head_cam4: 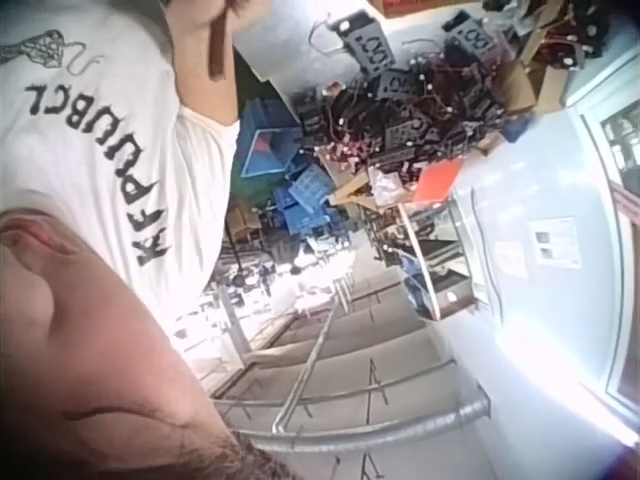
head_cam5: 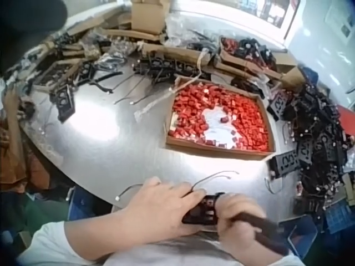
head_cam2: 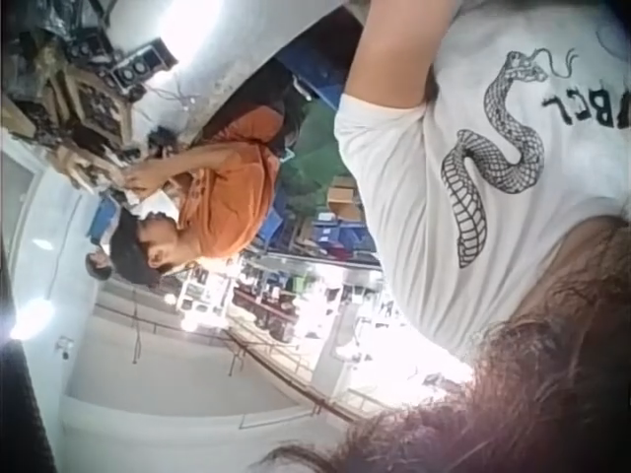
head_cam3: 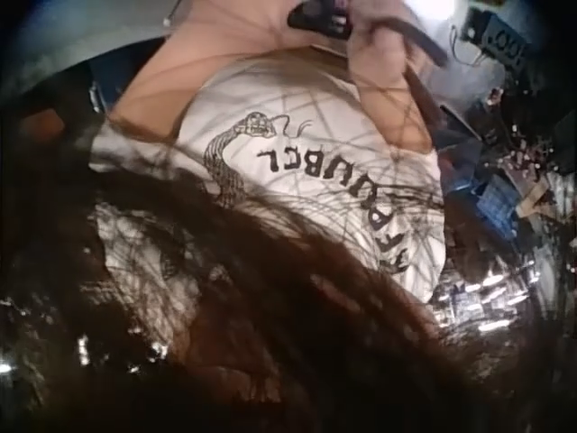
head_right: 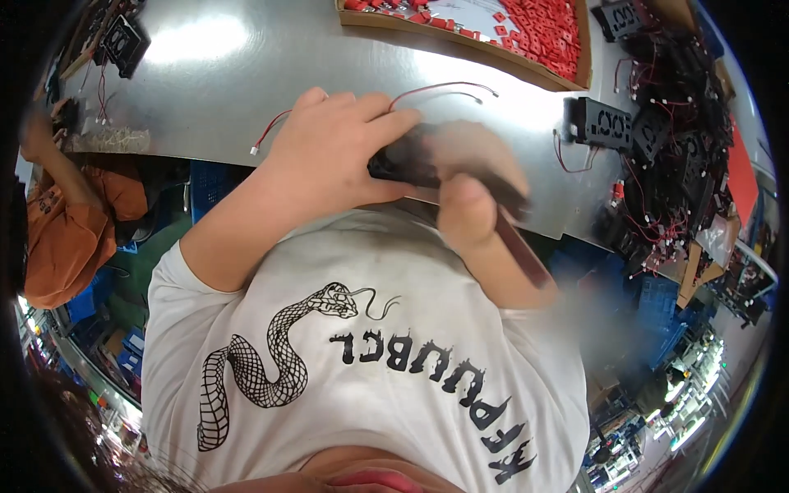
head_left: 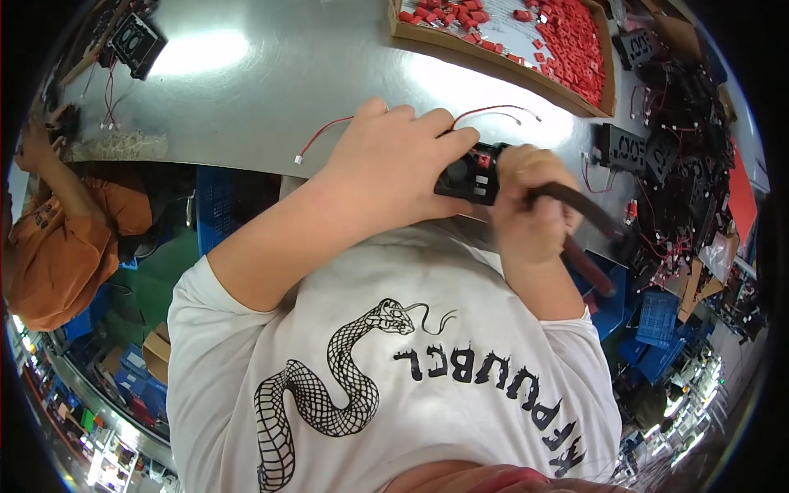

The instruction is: Assembling electronic components by preparing and crimping wires into a module housing.

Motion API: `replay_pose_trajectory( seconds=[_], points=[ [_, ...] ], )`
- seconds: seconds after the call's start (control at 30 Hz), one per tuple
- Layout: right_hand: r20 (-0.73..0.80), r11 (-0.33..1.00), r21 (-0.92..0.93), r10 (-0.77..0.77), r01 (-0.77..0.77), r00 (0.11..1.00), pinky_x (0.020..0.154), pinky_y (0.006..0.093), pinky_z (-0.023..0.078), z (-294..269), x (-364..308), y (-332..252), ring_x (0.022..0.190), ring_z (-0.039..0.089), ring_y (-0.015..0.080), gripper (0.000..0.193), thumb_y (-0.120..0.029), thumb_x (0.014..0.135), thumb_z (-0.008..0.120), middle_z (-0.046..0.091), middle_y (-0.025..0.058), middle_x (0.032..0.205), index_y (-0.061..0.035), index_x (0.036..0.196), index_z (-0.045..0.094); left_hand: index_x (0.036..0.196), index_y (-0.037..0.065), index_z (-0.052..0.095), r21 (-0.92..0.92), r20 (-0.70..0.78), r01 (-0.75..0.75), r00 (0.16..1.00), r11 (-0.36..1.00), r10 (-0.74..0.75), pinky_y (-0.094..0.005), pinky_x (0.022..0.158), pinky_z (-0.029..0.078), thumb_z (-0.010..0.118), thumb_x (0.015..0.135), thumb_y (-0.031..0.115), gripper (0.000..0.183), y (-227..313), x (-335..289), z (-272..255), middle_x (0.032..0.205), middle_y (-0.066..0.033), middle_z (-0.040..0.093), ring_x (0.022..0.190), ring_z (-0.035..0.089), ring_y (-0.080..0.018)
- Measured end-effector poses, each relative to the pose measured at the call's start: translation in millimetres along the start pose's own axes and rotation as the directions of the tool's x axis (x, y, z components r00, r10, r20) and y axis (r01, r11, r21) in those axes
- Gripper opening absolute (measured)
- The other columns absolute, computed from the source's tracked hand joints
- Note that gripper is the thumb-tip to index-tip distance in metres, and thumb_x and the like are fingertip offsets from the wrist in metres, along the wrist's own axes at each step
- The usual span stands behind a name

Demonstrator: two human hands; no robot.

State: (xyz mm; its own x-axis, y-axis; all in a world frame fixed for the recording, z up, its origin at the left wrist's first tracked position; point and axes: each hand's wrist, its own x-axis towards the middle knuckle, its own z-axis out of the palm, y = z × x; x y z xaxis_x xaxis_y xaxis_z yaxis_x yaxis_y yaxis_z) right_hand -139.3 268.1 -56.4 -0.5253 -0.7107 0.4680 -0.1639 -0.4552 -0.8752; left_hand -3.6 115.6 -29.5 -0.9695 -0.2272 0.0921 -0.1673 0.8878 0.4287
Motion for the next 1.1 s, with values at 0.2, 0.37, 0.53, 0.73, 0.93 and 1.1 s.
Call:
replay_pose_trajectory(
  seconds=[0.2, 0.37, 0.53, 0.73, 0.93, 1.1],
  points=[
    [-0.094, 0.999, -0.013, 0.032, -0.033, 0.995, 0.077, 0.0390, 0.043, -18, 46, -26, 0.085, 0.052, 0.0221, 0.067, -0.042, 0.094, 0.068, 0.057, 0.0113, 0.101, -0.0013, 0.143, 0.046, 0.127, 0.018, 0.065, 0.008, 0.019, -0.007, 1.000, 1.000, 0.007, -0.0407, 0.083, 0.045, 0.081, 0.075, 0.055, 0.066, -1, -1, -1, 0.107, -0.0041, 0.067, 0.091, 0.069, -0.0246],
    [-0.124, 0.994, 0.022, 0.107, -0.105, 0.986, 0.095, 0.0405, 0.042, -48, 53, -35, 0.108, 0.053, 0.0253, 0.110, -0.059, 0.078, 0.078, 0.051, 0.0158, 0.134, 0.0003, 0.158, 0.030, 0.129, 0.017, 0.064, 0.041, 0.016, -0.016, 1.000, 0.999, 0.016, -0.0403, 0.083, 0.044, 0.081, 0.077, 0.054, 0.066, 1, -3, 1, 0.108, -0.0041, 0.067, 0.092, 0.069, -0.0256],
    [-0.188, 0.990, 0.018, 0.142, -0.142, 0.972, 0.104, 0.0437, 0.041, -48, 54, -57, 0.123, 0.053, 0.0328, 0.133, -0.074, 0.070, 0.078, 0.045, 0.0179, 0.148, 0.0074, 0.158, 0.021, 0.130, 0.015, 0.062, 0.083, 0.047, -0.047, 0.998, 0.995, 0.043, -0.0419, 0.084, 0.047, 0.080, 0.078, 0.052, 0.066, 3, -2, -2, 0.109, -0.0061, 0.065, 0.093, 0.067, -0.0274],
    [-0.029, 0.888, 0.450, 0.114, -0.089, 0.993, 0.090, 0.0383, 0.042, -70, 45, -47, 0.103, 0.051, 0.0239, 0.167, -0.105, 0.040, 0.063, 0.050, 0.0105, 0.127, 0.0055, 0.159, 0.025, 0.130, 0.014, 0.061, 0.131, -0.010, -0.112, 0.993, 0.985, 0.115, -0.0430, 0.081, 0.050, 0.079, 0.080, 0.052, 0.066, 8, -3, 5, 0.108, -0.0088, 0.064, 0.094, 0.066, -0.0286],
    [0.079, 0.711, 0.694, 0.084, -0.115, 0.993, 0.079, 0.0341, 0.035, -74, 44, -57, 0.091, 0.044, 0.0193, 0.151, -0.104, 0.046, 0.063, 0.048, 0.0074, 0.113, 0.0032, 0.149, 0.038, 0.135, 0.015, 0.059, 0.092, 0.028, -0.071, 0.997, 0.993, 0.069, -0.0436, 0.081, 0.050, 0.078, 0.080, 0.056, 0.071, 11, -2, 7, 0.110, -0.0093, 0.065, 0.092, 0.066, -0.0297],
    [-0.127, 0.813, 0.576, 0.190, -0.083, 0.973, 0.076, 0.0338, 0.036, -82, 41, -56, 0.088, 0.047, 0.0198, 0.134, -0.101, 0.060, 0.059, 0.053, 0.0092, 0.113, 0.0011, 0.146, 0.043, 0.135, 0.014, 0.060, 0.126, 0.025, -0.059, 0.998, 0.990, 0.056, -0.0435, 0.081, 0.050, 0.076, 0.080, 0.060, 0.073, 10, -4, 9, 0.109, -0.0090, 0.066, 0.091, 0.066, -0.0297]
  ],
)
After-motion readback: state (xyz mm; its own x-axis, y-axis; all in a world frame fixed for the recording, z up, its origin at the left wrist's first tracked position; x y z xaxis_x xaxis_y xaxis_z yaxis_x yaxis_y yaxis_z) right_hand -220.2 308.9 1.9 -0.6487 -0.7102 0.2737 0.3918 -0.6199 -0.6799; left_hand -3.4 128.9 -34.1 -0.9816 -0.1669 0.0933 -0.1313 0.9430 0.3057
